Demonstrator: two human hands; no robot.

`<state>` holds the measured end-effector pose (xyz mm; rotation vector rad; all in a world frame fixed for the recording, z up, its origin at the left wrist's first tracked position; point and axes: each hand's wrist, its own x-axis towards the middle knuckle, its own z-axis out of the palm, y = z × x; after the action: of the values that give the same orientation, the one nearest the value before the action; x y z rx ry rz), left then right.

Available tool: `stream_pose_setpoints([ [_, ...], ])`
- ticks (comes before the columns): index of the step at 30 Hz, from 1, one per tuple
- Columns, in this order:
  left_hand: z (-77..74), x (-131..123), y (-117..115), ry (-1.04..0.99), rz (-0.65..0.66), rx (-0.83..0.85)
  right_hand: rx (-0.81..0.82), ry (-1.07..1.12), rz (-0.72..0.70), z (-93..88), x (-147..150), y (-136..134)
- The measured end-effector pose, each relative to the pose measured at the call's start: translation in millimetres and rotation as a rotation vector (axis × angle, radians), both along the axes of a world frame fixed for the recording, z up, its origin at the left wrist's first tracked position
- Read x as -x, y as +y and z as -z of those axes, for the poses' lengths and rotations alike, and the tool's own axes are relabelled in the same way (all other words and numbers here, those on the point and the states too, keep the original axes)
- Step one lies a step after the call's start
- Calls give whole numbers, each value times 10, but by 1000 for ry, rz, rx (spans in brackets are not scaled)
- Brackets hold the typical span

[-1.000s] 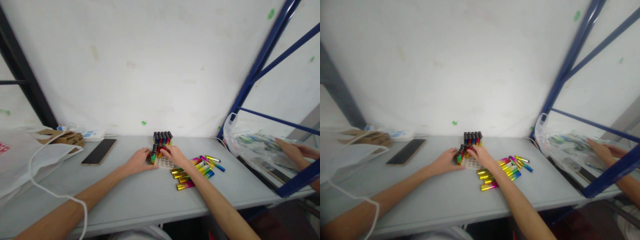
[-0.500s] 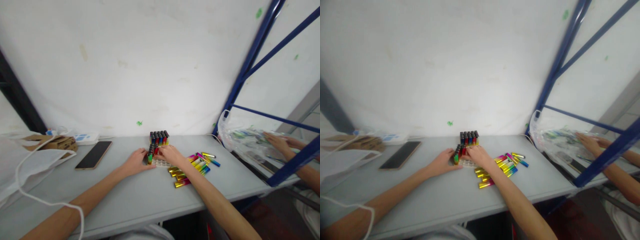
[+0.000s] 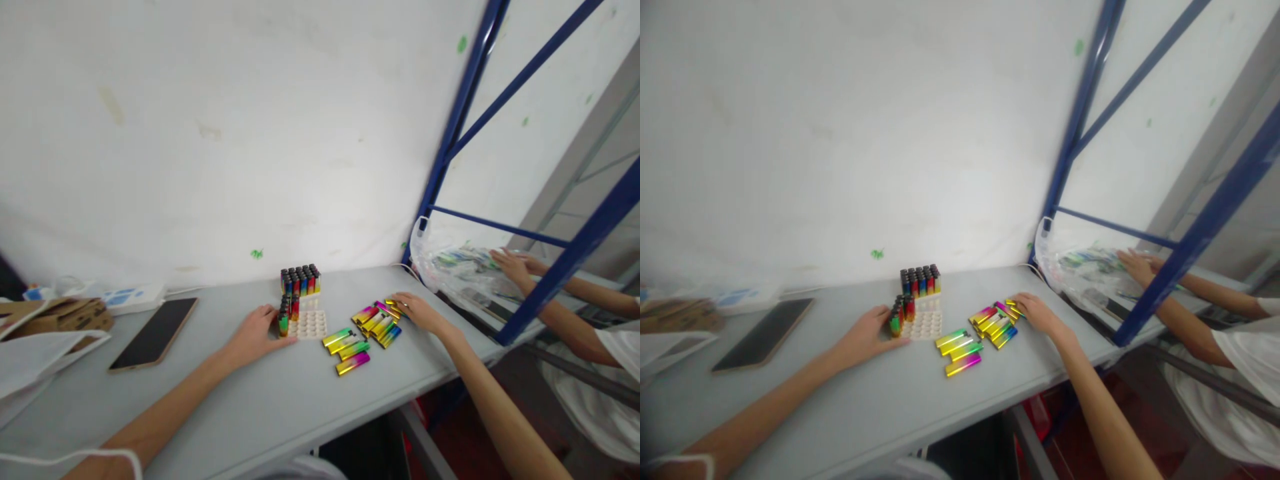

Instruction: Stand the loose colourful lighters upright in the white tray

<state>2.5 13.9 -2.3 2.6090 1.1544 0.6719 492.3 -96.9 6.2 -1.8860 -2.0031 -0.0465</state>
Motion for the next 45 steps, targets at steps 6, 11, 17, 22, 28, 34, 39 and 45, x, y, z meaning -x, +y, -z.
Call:
stream_pose_setpoints([
  [6,-51,-10,-35,16,6,17,94,117,-12,-119,-1,88],
  [11,-73,-20,-56,42,4,22,54,250,30,-211,205,228],
  [17,-17,-2,-34,18,15,7,-76,697,-83,-297,689,450],
  [22,-6,-10,-48,17,9,11,-87,833,-241,-575,1303,770],
  [28,-15,-22,-70,50,-3,-9,-61,891,-421,-597,1963,1010],
  [34,-7,-26,-79,61,-6,-19,225,1009,-578,-311,2287,897],
  [39,-19,-30,-82,32,0,0,348,1145,-405,-332,2432,839],
  [45,-18,-21,-75,28,-9,0,260,1199,-194,-267,2568,845],
])
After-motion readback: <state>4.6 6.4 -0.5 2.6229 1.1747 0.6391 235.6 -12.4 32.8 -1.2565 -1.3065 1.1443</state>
